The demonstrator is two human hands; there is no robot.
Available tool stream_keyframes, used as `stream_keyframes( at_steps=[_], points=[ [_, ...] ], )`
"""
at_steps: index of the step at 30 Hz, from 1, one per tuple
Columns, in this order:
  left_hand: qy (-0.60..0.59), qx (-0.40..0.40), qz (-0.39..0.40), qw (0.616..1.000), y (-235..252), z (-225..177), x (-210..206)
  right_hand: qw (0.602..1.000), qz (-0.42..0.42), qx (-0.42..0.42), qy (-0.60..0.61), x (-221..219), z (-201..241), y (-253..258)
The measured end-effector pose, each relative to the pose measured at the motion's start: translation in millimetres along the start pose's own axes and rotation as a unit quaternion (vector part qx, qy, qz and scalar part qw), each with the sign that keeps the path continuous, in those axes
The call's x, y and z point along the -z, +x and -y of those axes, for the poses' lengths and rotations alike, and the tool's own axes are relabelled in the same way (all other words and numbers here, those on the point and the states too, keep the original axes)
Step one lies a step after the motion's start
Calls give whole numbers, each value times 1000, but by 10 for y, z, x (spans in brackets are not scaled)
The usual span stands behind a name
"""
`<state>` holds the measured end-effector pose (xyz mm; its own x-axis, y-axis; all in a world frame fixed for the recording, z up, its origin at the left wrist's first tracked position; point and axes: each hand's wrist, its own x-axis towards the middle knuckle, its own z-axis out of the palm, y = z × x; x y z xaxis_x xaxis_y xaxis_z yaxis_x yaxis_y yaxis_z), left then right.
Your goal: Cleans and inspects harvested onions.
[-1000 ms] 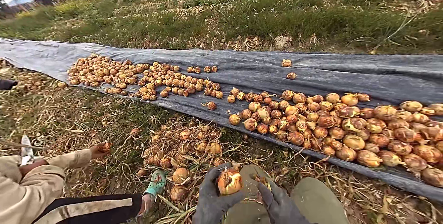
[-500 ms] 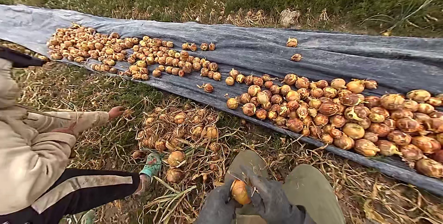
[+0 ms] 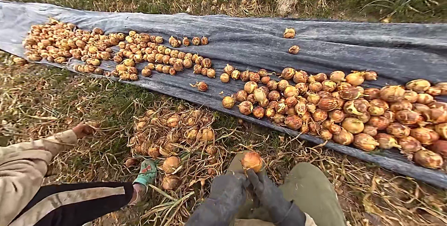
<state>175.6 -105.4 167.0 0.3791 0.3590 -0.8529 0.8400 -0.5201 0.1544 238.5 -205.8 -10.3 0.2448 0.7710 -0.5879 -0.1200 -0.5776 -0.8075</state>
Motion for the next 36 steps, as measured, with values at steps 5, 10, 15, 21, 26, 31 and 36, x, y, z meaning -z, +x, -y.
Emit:
stream_keyframes(
  at_steps=[5,10,15,21,26,31,36],
  points=[
    [-65,89,-154,982,569,708,-11,968,-41,71,-238,496,811,11],
    [-94,148,-112,978,1295,1276,160,929,-249,137,-237,1141,1055,690],
    [-42,187,-283,940,2976,2025,-370,951,-282,112,-63,1191,791,753],
    [-100,276,-259,920,3217,1914,-175,990,-135,-34,-18,908,-275,450],
    [-120,146,-213,959,2434,2154,144,992,-67,-46,-95,698,-349,172],
    [-441,-28,-178,879,1294,1993,279,989,-32,48,-137,500,-59,201],
    [-477,-205,-288,804,1066,2087,-188,991,38,70,-103,158,255,295]
  ],
)
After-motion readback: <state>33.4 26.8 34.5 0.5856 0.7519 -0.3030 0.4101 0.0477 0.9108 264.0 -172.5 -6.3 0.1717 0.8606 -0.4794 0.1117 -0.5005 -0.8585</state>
